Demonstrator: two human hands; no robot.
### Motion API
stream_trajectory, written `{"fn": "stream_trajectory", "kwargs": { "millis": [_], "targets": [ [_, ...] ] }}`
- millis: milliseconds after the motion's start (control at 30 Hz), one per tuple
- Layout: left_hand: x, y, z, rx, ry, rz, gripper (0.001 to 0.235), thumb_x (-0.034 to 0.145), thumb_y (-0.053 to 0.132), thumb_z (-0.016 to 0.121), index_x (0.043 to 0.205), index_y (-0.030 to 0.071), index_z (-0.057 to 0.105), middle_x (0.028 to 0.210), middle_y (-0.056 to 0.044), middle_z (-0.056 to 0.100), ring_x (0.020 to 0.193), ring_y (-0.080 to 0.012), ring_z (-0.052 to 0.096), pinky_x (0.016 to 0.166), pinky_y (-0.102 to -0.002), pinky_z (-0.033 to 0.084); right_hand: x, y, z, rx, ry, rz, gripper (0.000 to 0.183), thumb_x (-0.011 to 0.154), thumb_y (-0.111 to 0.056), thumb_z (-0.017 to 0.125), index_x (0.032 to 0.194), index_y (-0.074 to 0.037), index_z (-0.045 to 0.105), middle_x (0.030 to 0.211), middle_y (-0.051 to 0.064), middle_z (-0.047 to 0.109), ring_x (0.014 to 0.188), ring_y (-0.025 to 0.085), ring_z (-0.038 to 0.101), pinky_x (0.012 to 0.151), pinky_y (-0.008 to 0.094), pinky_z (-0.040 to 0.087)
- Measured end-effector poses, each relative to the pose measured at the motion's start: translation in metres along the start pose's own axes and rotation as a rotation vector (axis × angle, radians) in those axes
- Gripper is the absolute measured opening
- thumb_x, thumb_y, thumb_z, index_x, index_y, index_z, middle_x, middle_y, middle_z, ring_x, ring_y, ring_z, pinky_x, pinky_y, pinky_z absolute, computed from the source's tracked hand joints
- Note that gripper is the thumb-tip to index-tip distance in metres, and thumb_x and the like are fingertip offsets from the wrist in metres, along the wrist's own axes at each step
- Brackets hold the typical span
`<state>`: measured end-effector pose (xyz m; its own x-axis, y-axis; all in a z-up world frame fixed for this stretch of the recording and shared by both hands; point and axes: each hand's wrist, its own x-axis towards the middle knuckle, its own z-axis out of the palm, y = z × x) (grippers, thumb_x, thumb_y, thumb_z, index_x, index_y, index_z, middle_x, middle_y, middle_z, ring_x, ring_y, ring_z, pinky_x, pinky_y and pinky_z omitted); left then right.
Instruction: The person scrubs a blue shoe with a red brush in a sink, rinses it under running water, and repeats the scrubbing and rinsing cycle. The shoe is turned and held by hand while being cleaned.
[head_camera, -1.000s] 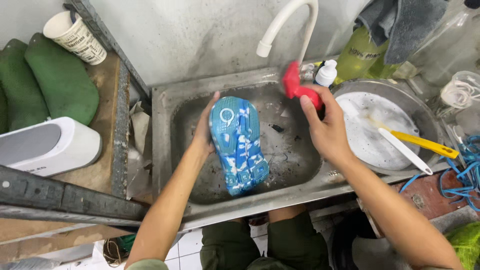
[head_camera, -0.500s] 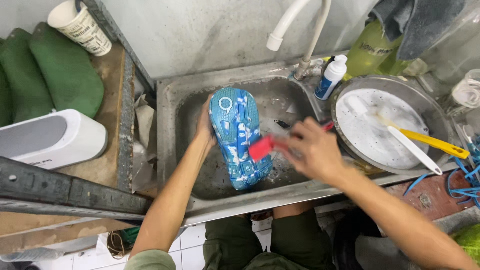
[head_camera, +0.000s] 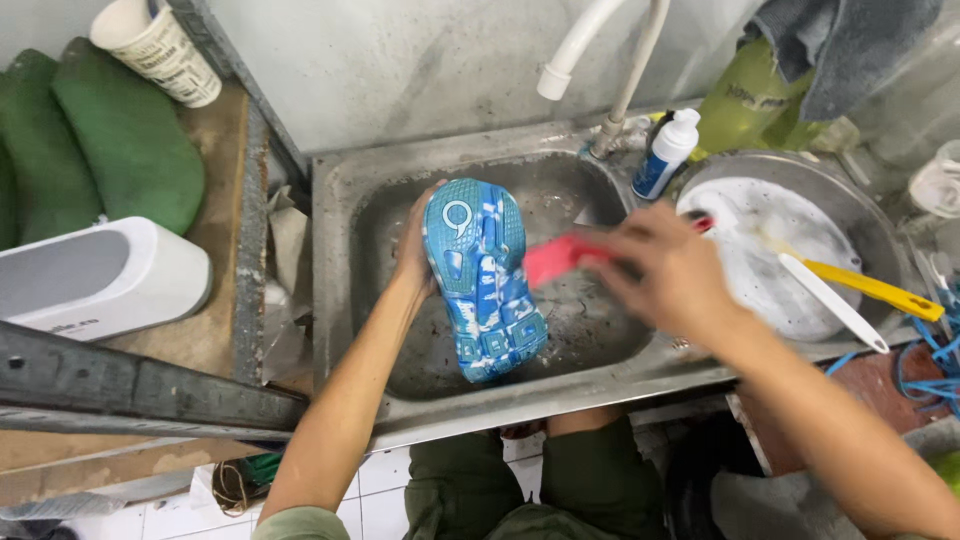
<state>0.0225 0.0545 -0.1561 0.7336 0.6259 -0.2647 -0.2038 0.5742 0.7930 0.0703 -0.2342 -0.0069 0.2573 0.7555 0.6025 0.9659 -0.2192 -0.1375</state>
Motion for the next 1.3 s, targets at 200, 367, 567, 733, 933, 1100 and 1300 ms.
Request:
{"fn": "stream_trajectory", "kwargs": {
  "millis": [200,367,567,733,933,1100,1300],
  "targets": [
    [-0.004,0.005,0.007,-0.096,-0.002,-0.066,0.026,0.082,0.032,0.068,0.104,0.017,0.066,0.088,-0.005,0.065,0.081,-0.0164,0.061,0.074,-0.034,0.051,-0.029,0.099,-0.057,-0.182,-0.14,0.305,0.029,0.088,-0.019,0.07,0.112,-0.004,0.066,0.104,0.017,0.066,0.099,0.038,0.059,0.087,0.044,0.043],
    [-0.032,0.018,0.024,-0.098,0.046,-0.157,0.017,0.082,0.033,0.067,0.094,0.022,0.067,0.072,0.0,0.063,0.066,-0.0133,0.059,0.063,-0.032,0.049,-0.092,0.18,-0.063,-0.346,-0.239,0.585,0.022,0.091,-0.018,0.064,0.108,-0.004,0.064,0.093,0.022,0.063,0.092,0.043,0.058,0.079,0.05,0.045],
    [-0.085,0.055,0.065,-0.039,-0.042,-0.222,0.026,0.074,0.039,0.07,0.075,0.015,0.06,0.066,-0.002,0.062,0.059,-0.0178,0.06,0.058,-0.033,0.05,-0.113,0.199,-0.064,-0.487,-0.358,0.65,0.02,0.096,-0.021,0.057,0.106,-0.008,0.067,0.088,0.027,0.066,0.083,0.047,0.062,0.074,0.053,0.048],
    [-0.09,0.055,0.054,-0.041,-0.074,-0.192,0.027,0.078,0.038,0.066,0.082,0.011,0.063,0.076,-0.005,0.066,0.068,-0.0192,0.064,0.064,-0.034,0.053,-0.073,0.142,-0.08,-0.463,-0.314,0.66,0.025,0.104,-0.029,0.053,0.118,-0.011,0.065,0.1,0.024,0.058,0.09,0.048,0.06,0.068,0.06,0.049],
    [-0.053,0.032,0.026,-0.022,0.003,-0.068,0.021,0.083,0.029,0.062,0.093,0.011,0.067,0.088,-0.005,0.069,0.079,-0.017,0.064,0.071,-0.031,0.052,-0.032,0.086,-0.056,-0.353,-0.118,0.301,0.019,0.101,-0.017,0.071,0.114,-0.003,0.073,0.085,0.011,0.067,0.076,0.021,0.054,0.071,0.033,0.043],
    [-0.016,0.004,0.021,0.003,0.03,0.004,0.022,0.087,0.021,0.058,0.103,0.011,0.069,0.097,-0.006,0.07,0.087,-0.0153,0.064,0.077,-0.028,0.051,0.012,0.043,-0.013,-0.201,0.056,-0.017,0.027,0.09,-0.027,0.081,0.089,-0.003,0.068,0.081,0.007,0.063,0.077,0.021,0.047,0.067,0.029,0.038],
    [0.027,-0.022,-0.007,0.128,-0.011,0.138,0.037,0.09,0.037,0.063,0.111,0.007,0.066,0.108,-0.018,0.065,0.105,-0.028,0.063,0.095,-0.041,0.048,0.042,0.035,0.037,-0.224,0.102,-0.257,0.022,0.08,-0.028,0.079,0.078,-0.012,0.063,0.075,0.006,0.053,0.076,0.028,0.053,0.074,0.036,0.048]
  ]
}}
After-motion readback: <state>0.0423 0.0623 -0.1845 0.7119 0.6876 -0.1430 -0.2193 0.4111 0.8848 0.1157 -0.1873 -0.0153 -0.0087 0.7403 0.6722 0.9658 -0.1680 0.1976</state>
